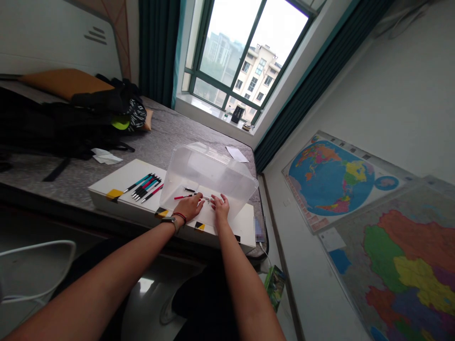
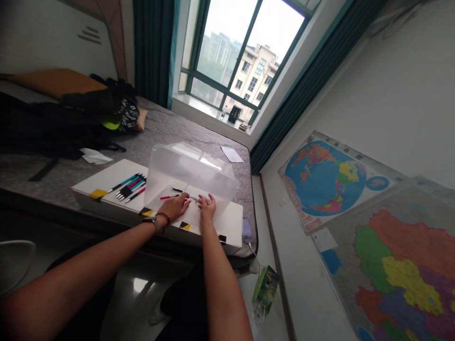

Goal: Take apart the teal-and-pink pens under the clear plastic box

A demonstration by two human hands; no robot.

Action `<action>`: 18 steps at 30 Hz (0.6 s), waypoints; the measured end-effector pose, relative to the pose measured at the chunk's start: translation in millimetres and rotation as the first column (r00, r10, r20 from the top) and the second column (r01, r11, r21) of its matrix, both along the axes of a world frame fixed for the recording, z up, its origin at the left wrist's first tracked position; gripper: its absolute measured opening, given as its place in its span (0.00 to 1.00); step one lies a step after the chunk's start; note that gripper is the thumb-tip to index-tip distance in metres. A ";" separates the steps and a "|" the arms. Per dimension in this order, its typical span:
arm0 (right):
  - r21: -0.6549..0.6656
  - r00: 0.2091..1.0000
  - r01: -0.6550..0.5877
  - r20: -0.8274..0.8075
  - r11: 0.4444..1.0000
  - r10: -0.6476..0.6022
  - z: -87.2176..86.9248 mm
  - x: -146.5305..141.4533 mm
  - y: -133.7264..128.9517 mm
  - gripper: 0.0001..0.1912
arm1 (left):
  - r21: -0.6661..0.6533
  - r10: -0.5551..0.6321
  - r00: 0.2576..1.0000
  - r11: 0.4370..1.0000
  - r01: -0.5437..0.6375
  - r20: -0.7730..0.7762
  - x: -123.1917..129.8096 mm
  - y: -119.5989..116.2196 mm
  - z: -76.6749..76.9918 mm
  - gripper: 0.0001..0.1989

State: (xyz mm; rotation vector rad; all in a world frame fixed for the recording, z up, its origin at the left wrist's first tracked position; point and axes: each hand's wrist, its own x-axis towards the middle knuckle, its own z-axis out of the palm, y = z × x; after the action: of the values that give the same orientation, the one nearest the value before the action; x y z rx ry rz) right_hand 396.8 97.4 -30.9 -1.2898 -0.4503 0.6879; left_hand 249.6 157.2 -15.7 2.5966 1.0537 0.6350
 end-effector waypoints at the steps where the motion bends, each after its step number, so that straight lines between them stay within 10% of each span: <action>1: 0.015 1.000 -0.002 0.010 1.000 0.002 -0.1 -0.8 -1.6 0.31 | -0.002 -0.003 1.000 1.000 0.003 0.011 -0.1 0.1 -0.3 0.16; 5: 0.045 0.996 0.002 0.090 0.999 -0.006 -1.0 -2.4 -6.5 0.34 | -0.007 -0.018 0.998 1.000 0.018 0.060 -0.6 1.4 -3.0 0.17; 9: -0.025 0.966 -0.053 0.253 0.998 0.057 -4.1 -1.7 -6.9 0.15 | 0.034 -0.052 0.995 0.998 0.049 0.091 -0.6 3.4 -6.8 0.18; 18: -0.244 0.751 -0.010 0.638 0.970 0.169 -3.4 -11.8 -6.1 0.08 | 0.014 -0.038 0.998 0.999 0.037 0.042 0.4 4.3 -8.3 0.18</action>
State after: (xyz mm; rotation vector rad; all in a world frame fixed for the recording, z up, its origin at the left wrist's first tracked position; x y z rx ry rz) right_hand 385.0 91.3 -34.3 -1.7349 -1.0424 0.3432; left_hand 250.0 161.5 -24.1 2.5956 0.9887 0.6875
